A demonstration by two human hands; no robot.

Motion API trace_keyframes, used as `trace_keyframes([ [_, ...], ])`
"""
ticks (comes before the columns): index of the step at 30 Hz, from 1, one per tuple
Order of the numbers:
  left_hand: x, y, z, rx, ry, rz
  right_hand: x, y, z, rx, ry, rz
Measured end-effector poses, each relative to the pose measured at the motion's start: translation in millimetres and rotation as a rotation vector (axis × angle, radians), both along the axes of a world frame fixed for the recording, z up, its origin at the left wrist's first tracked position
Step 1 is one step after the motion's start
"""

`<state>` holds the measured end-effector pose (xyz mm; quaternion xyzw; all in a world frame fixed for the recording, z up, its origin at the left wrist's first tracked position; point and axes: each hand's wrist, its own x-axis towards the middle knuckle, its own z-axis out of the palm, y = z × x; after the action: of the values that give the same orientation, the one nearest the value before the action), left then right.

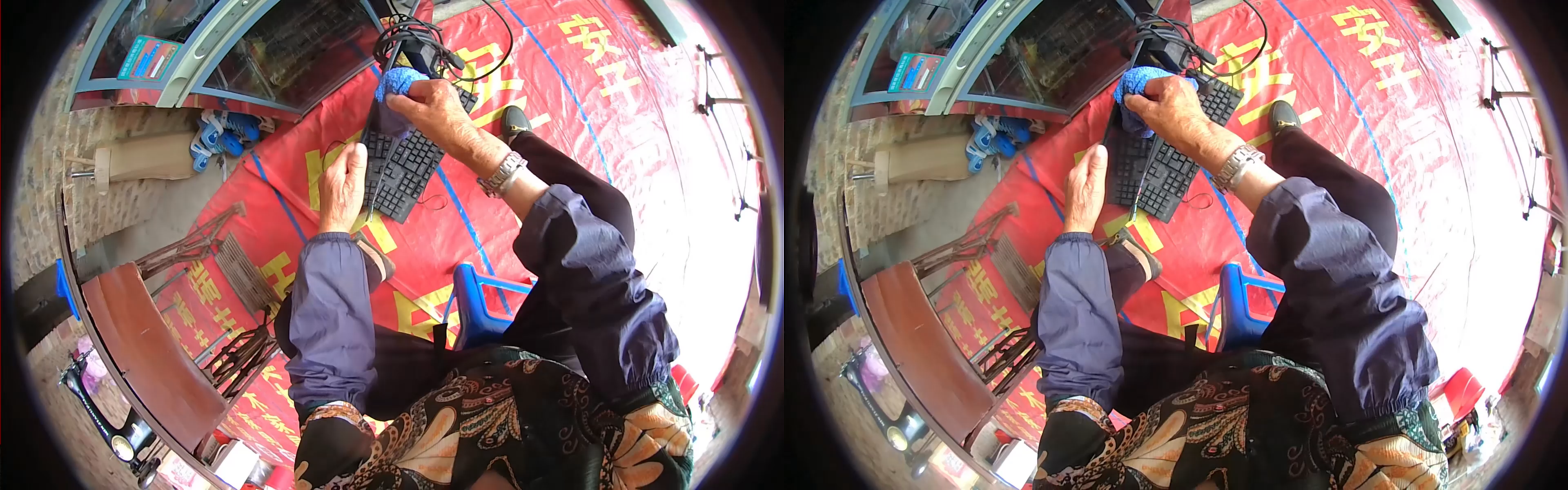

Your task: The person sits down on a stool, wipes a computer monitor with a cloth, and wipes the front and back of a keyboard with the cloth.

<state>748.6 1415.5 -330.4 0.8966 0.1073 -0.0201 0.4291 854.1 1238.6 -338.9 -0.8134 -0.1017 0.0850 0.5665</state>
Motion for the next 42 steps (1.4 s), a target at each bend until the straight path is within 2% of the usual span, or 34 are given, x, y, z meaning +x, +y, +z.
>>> trace_keyframes([
  [8, 2, 12, -9, -0.037, 0.119, 0.089, -44, 27, -17, 0.032, 0.128, 0.054],
  [9, 2, 13, -11, -0.053, 0.116, 0.102, -55, 34, -23, 0.050, 0.057, 0.061],
  [10, 2, 5, 4, -0.092, 0.145, 0.111, -67, 41, -26, 0.102, 0.054, 0.091],
  [11, 7, 20, -6, -0.003, 0.308, 0.095, -81, 44, -29, 0.090, 0.028, 0.158],
  [13, 3, 3, 5, -0.205, 0.093, 0.127, -115, 58, -43, 0.099, 0.025, 0.314],
  [14, 3, -2, 13, -0.263, 0.151, 0.144, -131, 63, -43, 0.021, 0.038, 0.370],
  [15, 3, -2, 7, -0.282, 0.081, 0.140, -140, 64, -37, 0.049, 0.105, 0.415],
  [18, 2, 6, -6, -0.221, 0.110, 0.161, -136, 59, -34, 0.034, 0.045, 0.430],
  [21, 0, 5, -5, -0.057, 0.050, 0.064, -120, 50, -33, 0.091, 0.087, 0.463],
  [23, 1, 0, -3, 0.061, -0.059, -0.028, -105, 46, -37, 0.044, 0.131, 0.361],
  [26, -2, 4, -10, 0.030, -0.098, -0.047, -70, 33, -45, -0.029, 0.200, 0.207],
  [27, -2, 8, -18, 0.054, -0.111, -0.059, -60, 33, -51, 0.084, 0.304, 0.079],
  [28, -3, 14, -31, 0.082, -0.166, -0.068, -44, 28, -58, 0.046, 0.265, 0.032],
  [31, -3, 4, -10, -0.003, 0.009, -0.024, -4, 22, -81, 0.156, 0.357, -0.115],
  [33, -3, 2, -6, -0.028, -0.001, -0.028, 16, 21, -109, 0.140, 0.109, -0.036],
  [34, -2, 1, -5, -0.055, -0.027, -0.032, 24, 22, -114, 0.116, 0.181, -0.024],
  [35, -1, -1, -4, -0.053, -0.015, -0.030, 30, 25, -120, 0.140, 0.471, -0.154],
  [37, -1, -4, -3, -0.071, -0.033, -0.004, 40, 31, -154, 0.239, 0.578, -0.247],
  [38, -1, -5, 4, -0.118, 0.094, -0.004, 45, 33, -172, 0.217, 0.594, -0.263],
  [42, -1, -4, 3, -0.141, 0.103, 0.006, 51, 35, -202, 0.114, 0.661, -0.258],
])
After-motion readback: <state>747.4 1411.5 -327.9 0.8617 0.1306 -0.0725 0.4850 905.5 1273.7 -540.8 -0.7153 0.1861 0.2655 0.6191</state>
